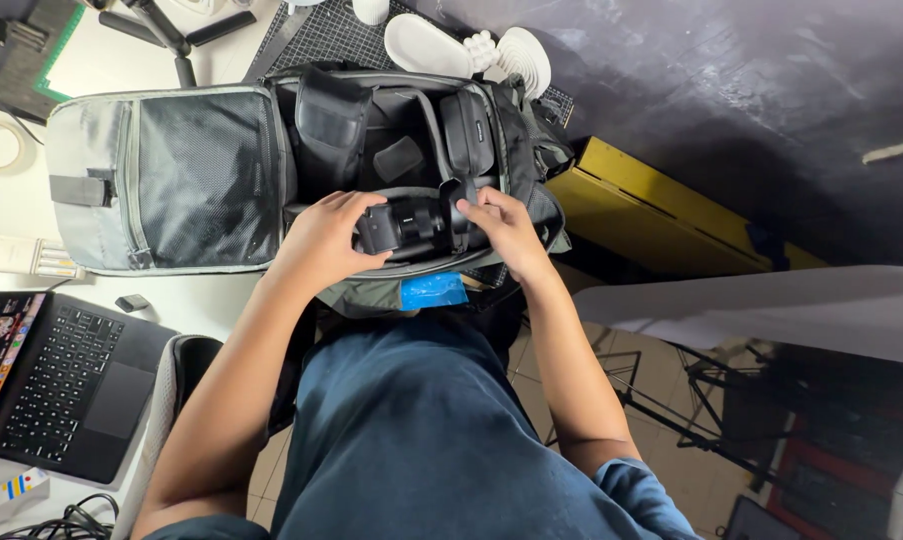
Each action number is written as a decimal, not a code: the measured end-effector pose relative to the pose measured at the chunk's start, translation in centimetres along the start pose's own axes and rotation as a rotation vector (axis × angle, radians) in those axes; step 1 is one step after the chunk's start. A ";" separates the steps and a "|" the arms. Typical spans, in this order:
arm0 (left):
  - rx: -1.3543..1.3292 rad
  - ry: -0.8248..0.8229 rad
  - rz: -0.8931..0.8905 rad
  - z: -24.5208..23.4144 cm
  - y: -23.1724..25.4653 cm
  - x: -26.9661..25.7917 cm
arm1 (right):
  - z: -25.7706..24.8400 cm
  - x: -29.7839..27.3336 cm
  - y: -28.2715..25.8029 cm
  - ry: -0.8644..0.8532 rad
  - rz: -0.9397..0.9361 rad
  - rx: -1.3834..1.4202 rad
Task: The person attaches a lens cap to a camera, places the camera and several small accessory cases into a backpack, and سپس zips the backpack closed.
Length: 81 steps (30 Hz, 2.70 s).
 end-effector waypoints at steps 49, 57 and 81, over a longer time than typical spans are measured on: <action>0.500 -0.031 0.131 5.1 -1.8 0.7 | 6.2 2.3 2.9 -0.121 -0.308 -1.075; 0.456 0.014 0.146 5.0 -1.6 0.1 | 7.3 1.6 2.4 0.014 -0.239 -1.139; 0.330 -0.270 -0.025 4.1 -2.0 2.5 | 5.2 2.6 -2.2 -0.389 -0.372 -1.032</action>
Point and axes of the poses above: each hand's wrist, its own x-axis towards the middle knuckle, its own z-axis out of the palm, y = z × x, the point moved 2 cm from there along x, towards the middle knuckle, and after that the axes turned 1 degree about -x, right-handed, at the moved point
